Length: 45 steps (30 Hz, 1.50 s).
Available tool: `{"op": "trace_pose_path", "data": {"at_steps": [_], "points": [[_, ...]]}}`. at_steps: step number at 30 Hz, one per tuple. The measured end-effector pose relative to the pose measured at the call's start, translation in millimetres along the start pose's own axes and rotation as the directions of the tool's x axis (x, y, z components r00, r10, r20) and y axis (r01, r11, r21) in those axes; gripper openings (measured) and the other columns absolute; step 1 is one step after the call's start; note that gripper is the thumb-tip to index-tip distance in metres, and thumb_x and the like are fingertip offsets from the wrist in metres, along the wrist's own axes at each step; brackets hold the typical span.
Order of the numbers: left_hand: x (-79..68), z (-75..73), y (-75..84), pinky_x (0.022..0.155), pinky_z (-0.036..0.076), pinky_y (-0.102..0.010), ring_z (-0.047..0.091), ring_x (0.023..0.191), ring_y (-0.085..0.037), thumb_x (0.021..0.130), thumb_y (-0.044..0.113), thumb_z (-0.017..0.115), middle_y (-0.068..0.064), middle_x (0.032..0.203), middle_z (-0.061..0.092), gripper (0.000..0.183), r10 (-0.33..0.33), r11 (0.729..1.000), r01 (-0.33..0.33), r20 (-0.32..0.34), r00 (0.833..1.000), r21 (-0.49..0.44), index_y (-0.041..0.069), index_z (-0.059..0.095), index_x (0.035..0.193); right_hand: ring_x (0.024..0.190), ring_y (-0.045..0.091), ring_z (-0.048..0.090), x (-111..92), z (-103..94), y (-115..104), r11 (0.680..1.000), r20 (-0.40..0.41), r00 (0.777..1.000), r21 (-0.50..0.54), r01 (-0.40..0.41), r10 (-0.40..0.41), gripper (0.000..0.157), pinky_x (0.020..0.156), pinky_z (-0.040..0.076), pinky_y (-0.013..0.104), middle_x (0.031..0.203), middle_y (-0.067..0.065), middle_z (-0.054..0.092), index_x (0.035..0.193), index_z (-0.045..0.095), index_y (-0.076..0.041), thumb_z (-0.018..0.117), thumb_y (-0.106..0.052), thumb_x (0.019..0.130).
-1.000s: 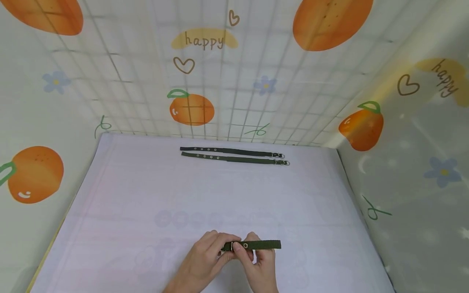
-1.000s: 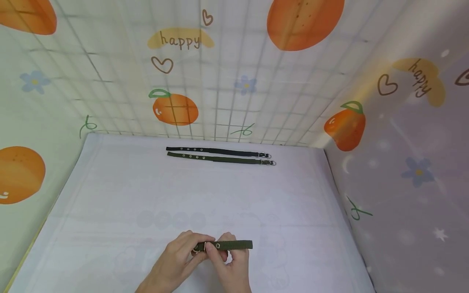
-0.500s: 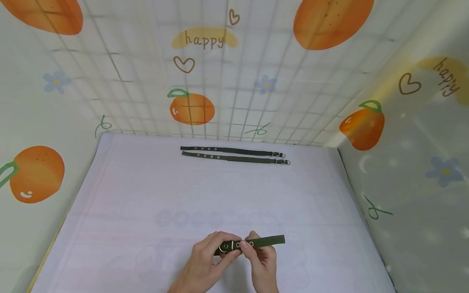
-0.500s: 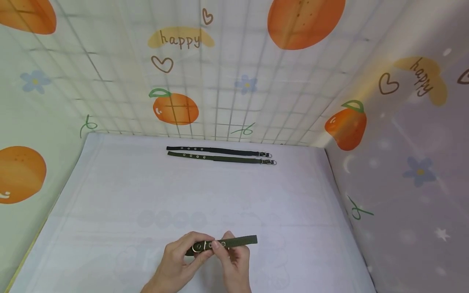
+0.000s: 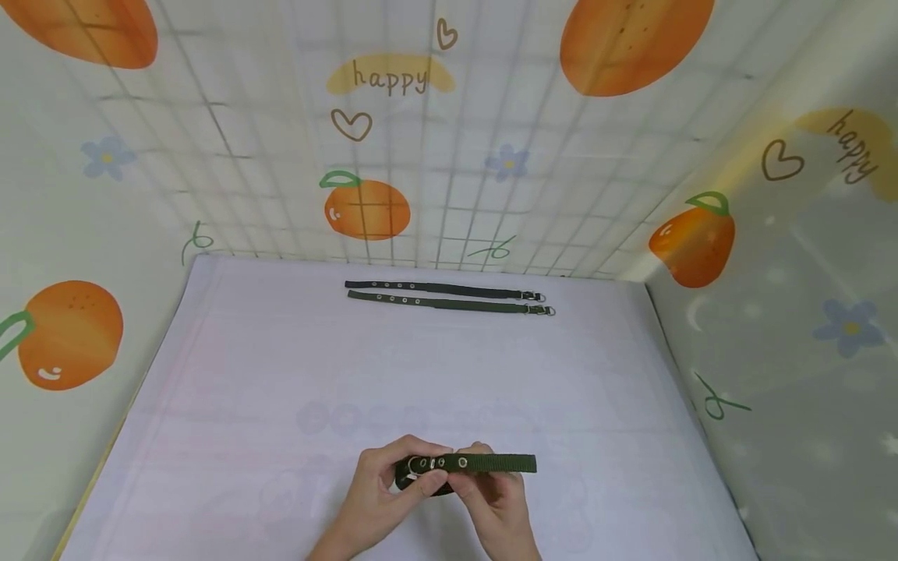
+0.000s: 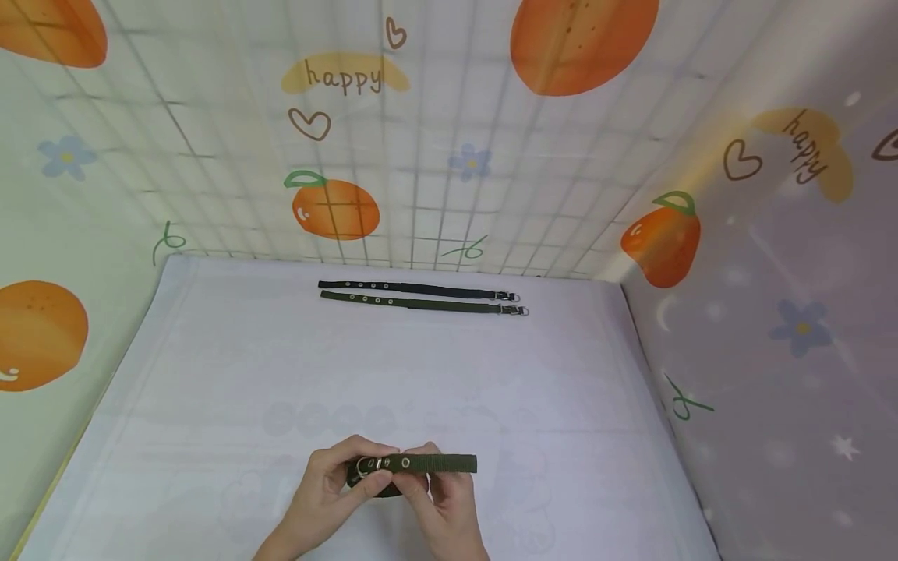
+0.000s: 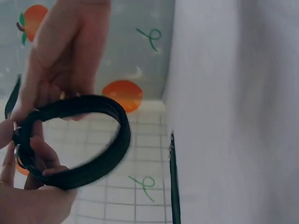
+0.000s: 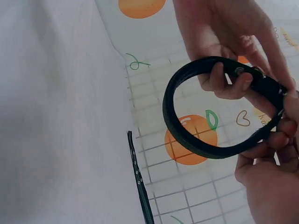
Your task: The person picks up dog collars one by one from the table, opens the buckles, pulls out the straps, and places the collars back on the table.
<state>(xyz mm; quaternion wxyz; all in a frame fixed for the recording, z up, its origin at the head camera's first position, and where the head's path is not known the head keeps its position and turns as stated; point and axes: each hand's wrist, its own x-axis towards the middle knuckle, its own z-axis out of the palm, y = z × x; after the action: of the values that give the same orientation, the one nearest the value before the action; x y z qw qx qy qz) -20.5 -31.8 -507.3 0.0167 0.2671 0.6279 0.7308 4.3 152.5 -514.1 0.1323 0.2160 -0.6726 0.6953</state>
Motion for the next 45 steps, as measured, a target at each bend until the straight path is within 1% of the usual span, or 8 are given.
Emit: {"op": "trace_pose_path", "data": {"at_steps": [5, 11, 17, 25, 30, 34, 38, 45], "points": [[-1.4, 0.3, 2.6, 0.082, 0.066, -0.033, 0.077, 0.102, -0.011, 0.102, -0.002, 0.070, -0.015, 0.117, 0.081, 0.025, -0.024, 1.000, 0.024, -0.005, 1.000, -0.007, 0.010, 0.076, 0.123, 0.094, -0.002, 0.061, -2, 1.1, -1, 0.999, -0.016, 0.999, 0.011, -0.043, 0.043, 0.039, 0.073, 0.058, 0.017, 0.105, -0.008, 0.069, 0.119, 0.068, 0.000, 0.061, 0.027, 0.093], [-3.2, 3.0, 2.9, 0.081, 0.065, -0.030, 0.077, 0.103, -0.011, 0.100, -0.002, 0.073, -0.012, 0.116, 0.081, 0.027, 0.007, 1.000, -0.007, -0.009, 1.000, 0.023, 0.012, 0.077, 0.123, 0.063, 0.015, 0.044, 0, -2.0, 4, 0.996, -0.025, 0.998, -0.071, 0.061, -0.063, 0.045, 0.049, 0.039, 0.023, 0.076, 0.007, 0.057, 0.111, 0.072, -0.001, 0.067, 0.033, 0.082], [-4.4, 7.4, -0.9, 0.074, 0.065, -0.028, 0.076, 0.098, -0.009, 0.098, 0.000, 0.077, -0.009, 0.112, 0.082, 0.029, 0.081, 0.992, -0.081, 0.004, 0.997, 0.094, 0.013, 0.076, 0.124, 0.058, 0.011, 0.040, -4, -2.4, 10, 0.971, -0.048, 0.988, -0.197, 0.135, -0.147, 0.042, 0.048, 0.038, 0.019, 0.070, 0.004, 0.050, 0.104, 0.069, 0.000, 0.067, 0.032, 0.076], [-4.8, 10.0, -3.6, 0.064, 0.051, -0.012, 0.057, 0.078, 0.001, 0.098, 0.014, 0.081, 0.006, 0.106, 0.082, 0.027, 0.157, 0.924, -0.151, 0.012, 0.988, 0.352, 0.023, 0.076, 0.123, 0.082, 0.004, 0.056, -4, -1.1, 5, 0.912, -0.099, 0.994, -0.409, 0.008, -0.054, 0.027, 0.073, 0.047, 0.019, 0.089, 0.000, 0.059, 0.103, 0.061, -0.009, 0.065, 0.013, 0.089], [-5.3, 12.4, -6.2, 0.065, 0.050, -0.009, 0.059, 0.075, -0.001, 0.096, 0.016, 0.083, -0.004, 0.118, 0.072, 0.028, 0.215, 0.903, -0.201, 0.006, 0.977, 0.381, 0.021, 0.077, 0.123, 0.100, 0.012, 0.063, -4, -4.6, 4, 0.922, -0.057, 0.997, -0.381, -0.066, 0.048, 0.022, 0.091, 0.048, 0.028, 0.108, 0.001, 0.066, 0.115, 0.054, -0.006, 0.062, 0.005, 0.097], [-5.4, 13.7, -7.9, 0.072, 0.053, -0.013, 0.062, 0.076, 0.000, 0.095, 0.018, 0.084, -0.010, 0.123, 0.059, 0.027, 0.244, 0.894, -0.215, -0.023, 0.970, 0.393, 0.021, 0.078, 0.122, 0.090, 0.005, 0.065, -5, -6.8, 0, 0.936, 0.068, 0.970, -0.286, -0.204, 0.232, 0.016, 0.083, 0.057, 0.027, 0.099, 0.001, 0.069, 0.112, 0.057, -0.010, 0.047, 0.002, 0.110], [-4.6, 13.2, -6.3, 0.082, 0.059, -0.025, 0.068, 0.090, -0.006, 0.096, 0.020, 0.083, -0.007, 0.121, 0.061, 0.033, 0.216, 0.902, -0.189, -0.025, 0.976, 0.389, 0.021, 0.074, 0.128, 0.078, 0.001, 0.061, -6, -5.2, -5, 0.932, 0.096, 0.948, -0.234, -0.275, 0.304, 0.030, 0.069, 0.056, 0.025, 0.088, 0.005, 0.071, 0.102, 0.068, -0.016, 0.045, 0.001, 0.111], [-3.4, 4.1, -3.9, 0.085, 0.057, -0.025, 0.067, 0.092, -0.004, 0.103, 0.015, 0.072, 0.002, 0.103, 0.072, 0.025, 0.049, 0.938, -0.040, -0.016, 0.999, 0.343, 0.017, 0.060, 0.125, 0.065, 0.020, 0.044, 0, -4.0, -9, 0.960, 0.004, 0.973, -0.163, -0.229, 0.232, 0.029, 0.058, 0.042, 0.030, 0.070, 0.011, 0.045, 0.096, 0.065, -0.008, 0.043, 0.009, 0.106]]}}
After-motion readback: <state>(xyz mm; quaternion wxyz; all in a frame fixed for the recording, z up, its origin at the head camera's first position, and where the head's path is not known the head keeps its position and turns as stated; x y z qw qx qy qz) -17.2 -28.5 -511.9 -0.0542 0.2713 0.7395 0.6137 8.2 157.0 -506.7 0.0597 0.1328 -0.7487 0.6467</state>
